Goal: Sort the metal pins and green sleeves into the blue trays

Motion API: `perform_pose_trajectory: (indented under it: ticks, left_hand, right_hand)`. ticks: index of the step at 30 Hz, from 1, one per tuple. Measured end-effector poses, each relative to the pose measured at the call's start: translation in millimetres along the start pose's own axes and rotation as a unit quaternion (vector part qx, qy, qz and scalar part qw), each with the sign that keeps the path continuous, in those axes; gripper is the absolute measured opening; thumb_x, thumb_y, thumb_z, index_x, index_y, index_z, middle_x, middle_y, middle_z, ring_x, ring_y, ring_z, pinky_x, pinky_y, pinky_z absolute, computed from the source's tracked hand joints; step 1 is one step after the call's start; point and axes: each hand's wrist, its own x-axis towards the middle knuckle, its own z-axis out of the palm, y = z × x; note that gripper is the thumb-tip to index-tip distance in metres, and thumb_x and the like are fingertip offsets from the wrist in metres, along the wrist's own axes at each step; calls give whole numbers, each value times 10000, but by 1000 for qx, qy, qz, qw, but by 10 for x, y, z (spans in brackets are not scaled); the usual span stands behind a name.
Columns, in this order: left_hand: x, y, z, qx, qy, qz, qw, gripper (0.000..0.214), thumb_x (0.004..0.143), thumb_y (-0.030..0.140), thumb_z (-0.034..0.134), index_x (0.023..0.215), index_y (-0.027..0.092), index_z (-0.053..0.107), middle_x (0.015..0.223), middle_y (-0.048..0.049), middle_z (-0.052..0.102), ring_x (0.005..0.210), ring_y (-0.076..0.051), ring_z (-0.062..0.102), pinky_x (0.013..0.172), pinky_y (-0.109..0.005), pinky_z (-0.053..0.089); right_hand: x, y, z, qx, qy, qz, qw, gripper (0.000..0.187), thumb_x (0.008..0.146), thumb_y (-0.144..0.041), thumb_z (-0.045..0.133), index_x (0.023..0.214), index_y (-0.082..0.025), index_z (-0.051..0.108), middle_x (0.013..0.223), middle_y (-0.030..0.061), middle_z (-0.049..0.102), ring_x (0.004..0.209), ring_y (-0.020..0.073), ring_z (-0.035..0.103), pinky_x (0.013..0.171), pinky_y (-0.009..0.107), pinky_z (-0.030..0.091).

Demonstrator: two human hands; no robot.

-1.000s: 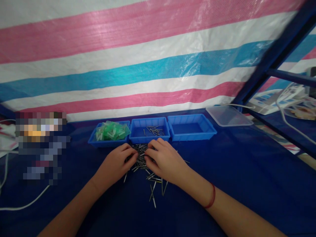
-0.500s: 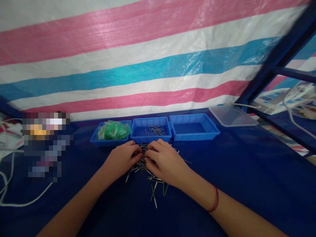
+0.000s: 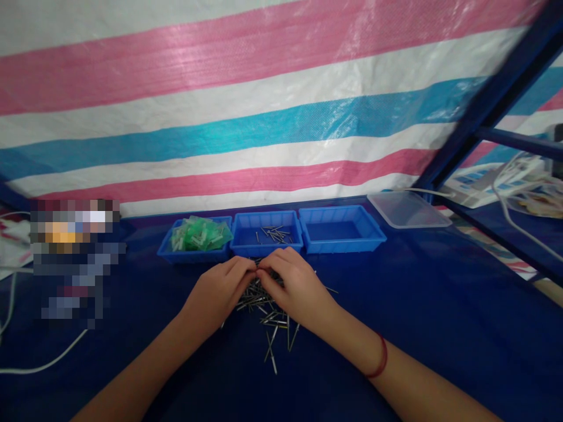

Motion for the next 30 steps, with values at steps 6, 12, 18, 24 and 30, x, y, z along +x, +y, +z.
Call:
perform_pose_trajectory:
  ticks: [6, 12, 18, 24, 30]
  left_hand:
    - [-39, 20, 42, -259, 97, -130, 952, 136, 871, 305, 584, 915, 180, 618, 824, -2, 661, 659, -116, 591, 628, -219, 459]
    - [-48, 133, 42, -353, 131, -171, 910, 154, 849, 305, 595, 916, 175, 645, 810, -8, 672, 647, -113, 588, 568, -201, 436]
    - [-68, 148, 33, -352, 145, -141, 914, 138, 854, 282, 588, 922, 183, 656, 850, -18, 680, 669, -112, 601, 608, -206, 466]
    - [-78, 126, 44, -320, 163, -134, 924, 154, 872, 289, 567, 956, 191, 650, 886, -26, 684, 685, -118, 611, 643, -221, 497]
    - [-56, 101, 56, -289, 132, -72, 946, 138, 895, 272, 550, 914, 180, 652, 877, -30, 677, 737, -125, 614, 659, -219, 479]
  right_hand:
    - [4, -26, 11, 219, 14, 159, 962, 175, 846, -338, 584, 891, -192, 669, 787, 25, 650, 691, 153, 558, 640, 301, 436]
    - [33, -77, -9, 352, -9, 215, 911, 238, 782, -396, 646, 879, -181, 672, 802, 27, 670, 731, 154, 594, 688, 297, 456]
    - [46, -138, -46, 375, -32, 230, 897, 243, 789, -407, 641, 863, -176, 644, 724, 0, 630, 638, 114, 548, 626, 268, 456]
    - [18, -115, -28, 344, 12, 178, 922, 219, 791, -386, 646, 878, -186, 629, 682, -10, 575, 610, 113, 506, 572, 265, 428]
    - [-25, -148, -74, 251, 25, 121, 960, 149, 826, -347, 603, 828, -199, 582, 637, -32, 497, 545, 103, 433, 490, 251, 365]
